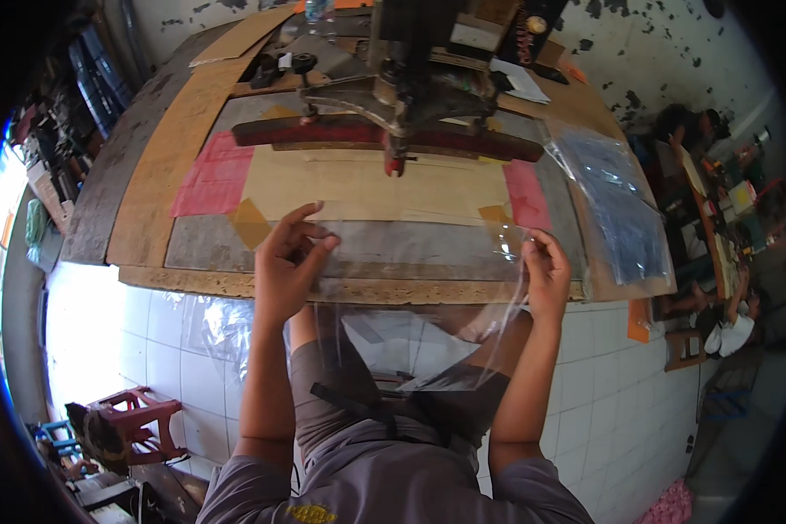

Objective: The person aligns thin plastic sheets on a wooden template under a manual press, using their hands to position the edges and smooth the material.

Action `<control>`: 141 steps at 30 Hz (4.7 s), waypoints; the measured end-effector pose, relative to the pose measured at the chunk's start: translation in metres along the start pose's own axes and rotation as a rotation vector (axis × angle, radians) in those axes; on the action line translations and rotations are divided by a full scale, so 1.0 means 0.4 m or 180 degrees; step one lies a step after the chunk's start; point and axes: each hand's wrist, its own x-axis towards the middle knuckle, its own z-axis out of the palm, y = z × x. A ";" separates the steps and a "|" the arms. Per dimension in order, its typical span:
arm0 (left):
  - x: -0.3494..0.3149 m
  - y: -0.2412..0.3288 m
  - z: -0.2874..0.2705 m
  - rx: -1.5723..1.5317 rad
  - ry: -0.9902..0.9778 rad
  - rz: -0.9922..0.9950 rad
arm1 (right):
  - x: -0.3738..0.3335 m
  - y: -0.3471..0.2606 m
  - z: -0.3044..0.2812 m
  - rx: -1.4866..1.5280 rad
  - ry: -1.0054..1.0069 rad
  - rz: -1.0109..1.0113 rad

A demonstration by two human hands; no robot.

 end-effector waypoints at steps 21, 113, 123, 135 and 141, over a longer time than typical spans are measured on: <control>0.005 0.023 0.010 0.0386 -0.0085 -0.0331 | -0.006 -0.016 0.000 0.0339 -0.0045 -0.0138; 0.009 0.114 -0.028 0.0561 -0.0318 -0.0450 | 0.036 -0.060 -0.014 -0.0083 -0.0711 0.0120; 0.191 0.025 -0.080 0.1788 -0.0761 -0.0203 | 0.253 -0.068 0.094 -0.1815 -0.1549 -0.0396; 0.233 -0.026 -0.066 0.1947 -0.0729 -0.0122 | 0.276 -0.033 0.128 -0.1634 -0.1333 -0.0489; 0.241 -0.004 -0.050 0.2056 -0.0706 -0.0254 | 0.296 -0.037 0.133 -0.1749 -0.1114 -0.0652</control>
